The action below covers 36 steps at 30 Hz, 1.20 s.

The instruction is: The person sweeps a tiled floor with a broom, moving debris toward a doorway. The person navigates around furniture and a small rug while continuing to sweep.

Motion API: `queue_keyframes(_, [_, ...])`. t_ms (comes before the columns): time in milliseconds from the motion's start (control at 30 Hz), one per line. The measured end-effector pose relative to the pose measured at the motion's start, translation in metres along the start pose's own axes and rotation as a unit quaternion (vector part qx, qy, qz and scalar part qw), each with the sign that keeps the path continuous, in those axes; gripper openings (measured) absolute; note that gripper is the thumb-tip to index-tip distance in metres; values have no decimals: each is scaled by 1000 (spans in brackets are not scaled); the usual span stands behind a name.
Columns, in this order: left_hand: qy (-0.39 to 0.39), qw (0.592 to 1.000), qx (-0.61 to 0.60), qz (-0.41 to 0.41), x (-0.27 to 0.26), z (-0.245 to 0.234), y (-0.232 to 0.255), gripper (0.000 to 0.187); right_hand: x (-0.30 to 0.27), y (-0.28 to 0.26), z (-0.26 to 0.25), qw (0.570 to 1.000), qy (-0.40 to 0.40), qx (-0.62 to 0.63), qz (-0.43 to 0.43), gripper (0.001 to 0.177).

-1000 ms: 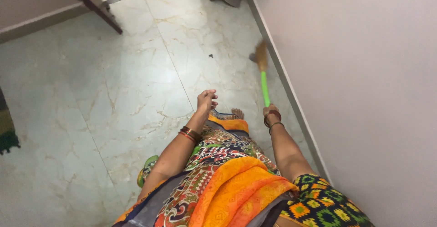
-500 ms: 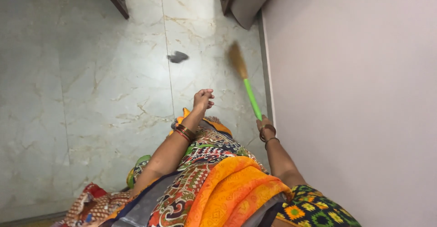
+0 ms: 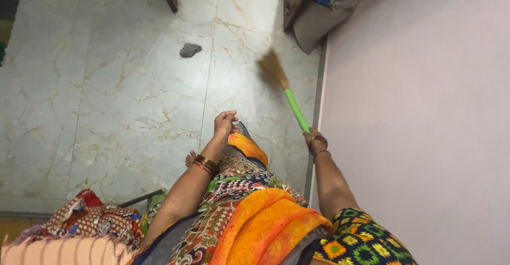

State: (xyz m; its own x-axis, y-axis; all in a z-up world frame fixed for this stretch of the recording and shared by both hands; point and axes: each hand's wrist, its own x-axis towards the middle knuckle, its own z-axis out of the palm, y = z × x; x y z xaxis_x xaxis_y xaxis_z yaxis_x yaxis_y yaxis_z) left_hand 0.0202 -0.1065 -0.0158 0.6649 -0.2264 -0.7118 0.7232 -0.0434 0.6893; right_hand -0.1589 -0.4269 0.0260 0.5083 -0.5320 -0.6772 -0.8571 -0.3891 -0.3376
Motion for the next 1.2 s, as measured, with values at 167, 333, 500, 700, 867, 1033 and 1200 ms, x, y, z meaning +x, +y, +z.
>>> queue_keyframes(167, [35, 999, -29, 9, -6, -14, -6, 20, 37, -54, 12, 987, -52, 63, 136, 33])
queue_keyframes(333, [72, 996, -42, 4, -11, -37, -21, 19, 63, -76, -10, 988, -61, -131, 51, 34])
queue_keyframes(500, [83, 996, -38, -7, -15, -37, -23, 19, 63, -64, -28, 983, -35, -179, 18, 36])
queue_keyframes(700, [60, 997, -45, 11, -23, -30, -13, 20, 3, -55, 57, 989, -37, -102, -98, 39])
queue_keyframes(867, [55, 998, -43, 4, -19, -35, -22, 21, -17, -73, 99, 980, -138, -107, -100, 37])
queue_keyframes(1033, [39, 998, -51, 9, -19, -46, -34, 21, -19, -69, 84, 990, -80, -43, -106, 38])
queue_keyframes(1200, [44, 997, -66, 8, -36, -70, -35, 21, -59, -57, 100, 996, -78, -25, -36, 37])
